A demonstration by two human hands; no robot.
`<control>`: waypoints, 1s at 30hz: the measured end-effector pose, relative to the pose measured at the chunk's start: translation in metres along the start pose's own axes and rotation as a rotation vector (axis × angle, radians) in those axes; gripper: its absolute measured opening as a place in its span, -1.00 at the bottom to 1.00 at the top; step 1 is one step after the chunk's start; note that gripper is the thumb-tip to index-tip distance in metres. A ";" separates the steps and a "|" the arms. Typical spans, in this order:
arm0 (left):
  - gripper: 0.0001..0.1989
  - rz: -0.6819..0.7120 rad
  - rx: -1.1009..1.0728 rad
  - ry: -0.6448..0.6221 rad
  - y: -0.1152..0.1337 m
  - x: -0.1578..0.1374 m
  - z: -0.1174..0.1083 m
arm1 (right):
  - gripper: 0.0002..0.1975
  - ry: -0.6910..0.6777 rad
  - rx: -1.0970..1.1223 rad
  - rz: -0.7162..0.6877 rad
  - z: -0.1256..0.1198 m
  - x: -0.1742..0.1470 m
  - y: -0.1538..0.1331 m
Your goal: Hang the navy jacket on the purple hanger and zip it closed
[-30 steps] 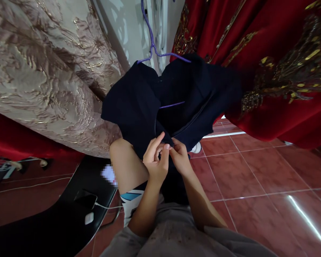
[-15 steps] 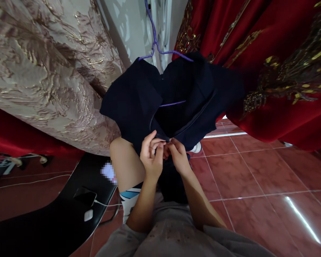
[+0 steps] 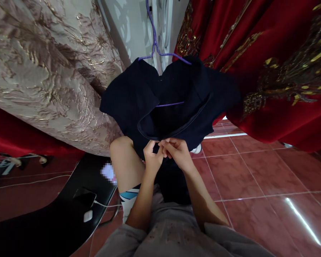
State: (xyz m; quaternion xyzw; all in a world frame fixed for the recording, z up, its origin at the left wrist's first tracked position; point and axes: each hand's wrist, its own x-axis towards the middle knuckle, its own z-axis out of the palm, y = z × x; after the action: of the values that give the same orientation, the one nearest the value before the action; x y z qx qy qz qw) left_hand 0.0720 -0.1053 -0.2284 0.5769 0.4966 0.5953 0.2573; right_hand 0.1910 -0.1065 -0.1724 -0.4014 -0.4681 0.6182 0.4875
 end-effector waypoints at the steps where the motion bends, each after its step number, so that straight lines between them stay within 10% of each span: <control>1: -0.79 0.015 0.001 0.016 0.003 0.002 0.001 | -0.59 -0.024 -0.022 -0.015 -0.001 0.003 -0.005; 14: -0.76 0.204 0.141 -0.061 -0.004 0.028 0.017 | -0.55 0.059 -0.040 -0.489 0.017 0.084 -0.139; 20: -0.94 0.190 0.143 -0.321 0.009 0.047 -0.001 | -0.64 0.184 -0.104 -0.538 0.012 0.066 -0.118; 25: -0.64 0.232 0.008 -0.021 0.047 0.078 -0.002 | -0.70 0.227 -0.123 -0.559 0.012 0.050 -0.099; 30: -0.88 0.325 -0.051 0.100 0.068 0.097 0.020 | -0.75 0.377 -0.140 -0.650 0.024 0.043 -0.080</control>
State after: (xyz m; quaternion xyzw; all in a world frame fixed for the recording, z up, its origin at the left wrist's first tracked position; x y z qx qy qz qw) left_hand 0.0897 -0.0400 -0.1292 0.6125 0.3935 0.6695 0.1472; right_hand 0.1777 -0.0617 -0.0913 -0.3710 -0.5143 0.3129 0.7071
